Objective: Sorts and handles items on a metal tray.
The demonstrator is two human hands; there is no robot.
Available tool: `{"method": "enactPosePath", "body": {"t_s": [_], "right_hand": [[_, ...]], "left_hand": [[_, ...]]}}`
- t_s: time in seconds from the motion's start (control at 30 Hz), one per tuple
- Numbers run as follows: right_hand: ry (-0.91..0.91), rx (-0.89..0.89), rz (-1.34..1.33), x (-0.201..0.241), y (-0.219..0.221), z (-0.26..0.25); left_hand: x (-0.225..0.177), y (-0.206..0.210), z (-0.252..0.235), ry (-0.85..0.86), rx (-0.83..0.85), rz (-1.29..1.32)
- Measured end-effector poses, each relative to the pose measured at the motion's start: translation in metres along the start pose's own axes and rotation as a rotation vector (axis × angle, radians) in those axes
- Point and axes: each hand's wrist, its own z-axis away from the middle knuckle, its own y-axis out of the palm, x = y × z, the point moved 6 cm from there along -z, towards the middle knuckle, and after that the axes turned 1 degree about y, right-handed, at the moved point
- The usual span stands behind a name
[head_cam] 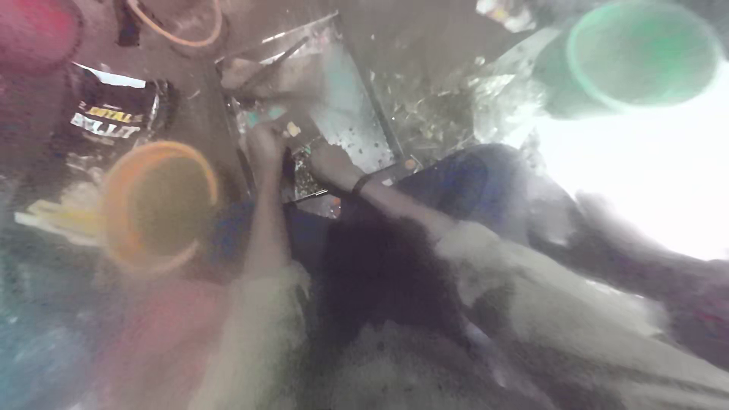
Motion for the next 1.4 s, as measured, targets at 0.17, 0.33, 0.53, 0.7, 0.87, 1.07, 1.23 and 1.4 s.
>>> {"method": "enactPosePath", "body": {"t_s": [0.17, 0.33, 0.53, 0.7, 0.87, 1.07, 1.23, 1.4], "right_hand": [[-0.072, 0.021, 0.041, 0.001, 0.012, -0.011], [0.012, 0.006, 0.008, -0.004, 0.023, -0.021], [0.010, -0.003, 0.016, -0.007, 0.012, 0.003], [-0.001, 0.003, -0.006, -0.013, 0.015, -0.007], [0.032, 0.019, -0.028, -0.010, 0.009, -0.007], [0.037, 0.048, -0.036, -0.011, 0.002, 0.009], [0.028, 0.058, -0.018, -0.012, 0.000, 0.015], [0.016, 0.036, -0.018, -0.013, 0.003, 0.012]], "left_hand": [[0.003, 0.006, 0.000, 0.045, -0.016, 0.032], [0.004, 0.005, 0.003, -0.001, -0.011, 0.020], [0.001, 0.004, -0.001, 0.020, -0.011, 0.016], [0.004, 0.004, -0.003, 0.026, -0.017, 0.019], [0.007, 0.005, -0.006, 0.044, -0.023, 0.055], [0.003, 0.006, -0.004, 0.021, 0.011, 0.058], [0.005, 0.007, -0.005, 0.061, -0.020, 0.074], [0.002, 0.003, -0.004, 0.021, -0.002, 0.057]]}}
